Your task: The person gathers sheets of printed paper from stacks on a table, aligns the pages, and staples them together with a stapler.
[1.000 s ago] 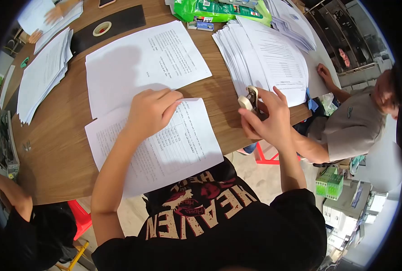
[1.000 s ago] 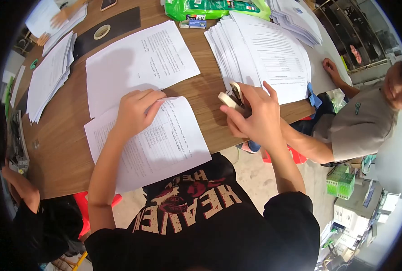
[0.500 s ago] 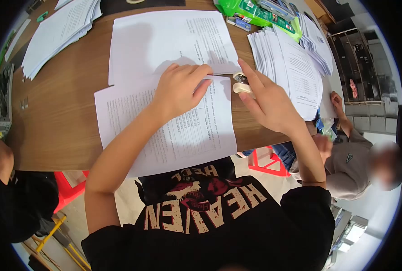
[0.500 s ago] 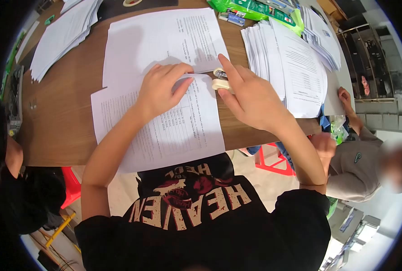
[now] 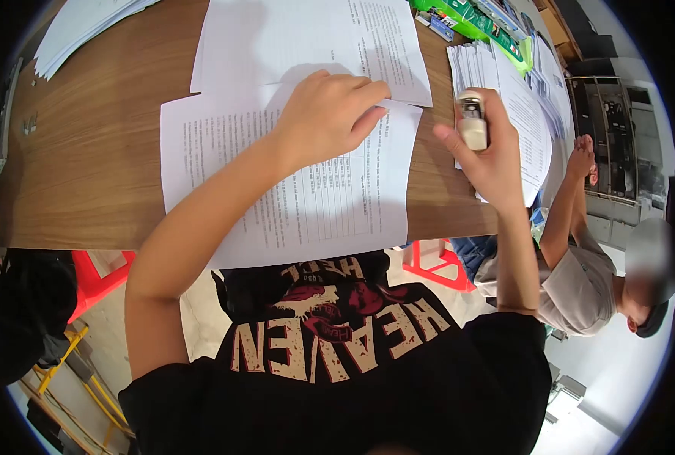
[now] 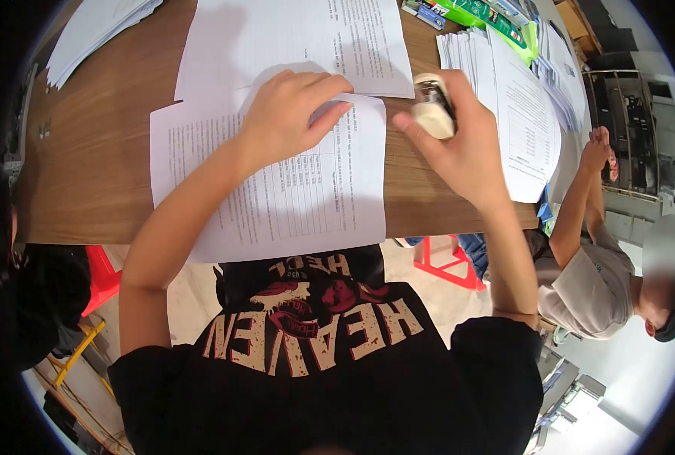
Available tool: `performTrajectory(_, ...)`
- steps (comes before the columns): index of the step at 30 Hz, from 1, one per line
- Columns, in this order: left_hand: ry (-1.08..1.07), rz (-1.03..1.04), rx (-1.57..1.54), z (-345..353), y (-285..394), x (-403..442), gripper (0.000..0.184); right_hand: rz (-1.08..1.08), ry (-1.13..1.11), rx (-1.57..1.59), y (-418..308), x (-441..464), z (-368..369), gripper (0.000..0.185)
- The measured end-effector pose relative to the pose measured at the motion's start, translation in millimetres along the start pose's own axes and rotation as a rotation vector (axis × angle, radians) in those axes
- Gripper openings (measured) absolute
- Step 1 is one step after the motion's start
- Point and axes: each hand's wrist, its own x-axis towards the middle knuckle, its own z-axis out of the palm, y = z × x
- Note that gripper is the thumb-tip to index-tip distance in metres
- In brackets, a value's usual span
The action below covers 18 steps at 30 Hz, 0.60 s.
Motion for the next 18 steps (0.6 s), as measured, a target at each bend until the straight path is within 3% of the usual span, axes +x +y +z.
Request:
performTrajectory(1,0.0,-0.004,0.0,-1.0,0.3,1.0,0.012,-0.007,0.112,0.229,12.0,-0.6,12.1,0.032)
performTrajectory(2,-0.029,-0.013,-0.023,-2.5,0.6,2.3,0.011,-0.007,0.109,0.23,17.8,0.6,21.5,0.032)
performTrajectory(4,-0.064,-0.023,-0.044,-5.7,0.5,5.7,0.011,0.0,0.188,0.734,19.2,4.5,39.3,0.027)
performTrajectory(9,-0.237,-0.12,-0.164,-13.1,-2.5,16.6,0.016,0.024,0.121,0.987,29.5,14.6,54.1,0.028)
performTrajectory(16,-0.353,-0.084,-0.364,-17.3,-7.2,27.3,0.016,0.091,0.07,1.343,39.4,22.8,67.2,0.029)
performTrajectory(18,-0.431,-0.246,-0.311,-18.8,-2.6,32.7,0.018,0.09,0.098,1.377,41.5,23.0,71.9,0.03)
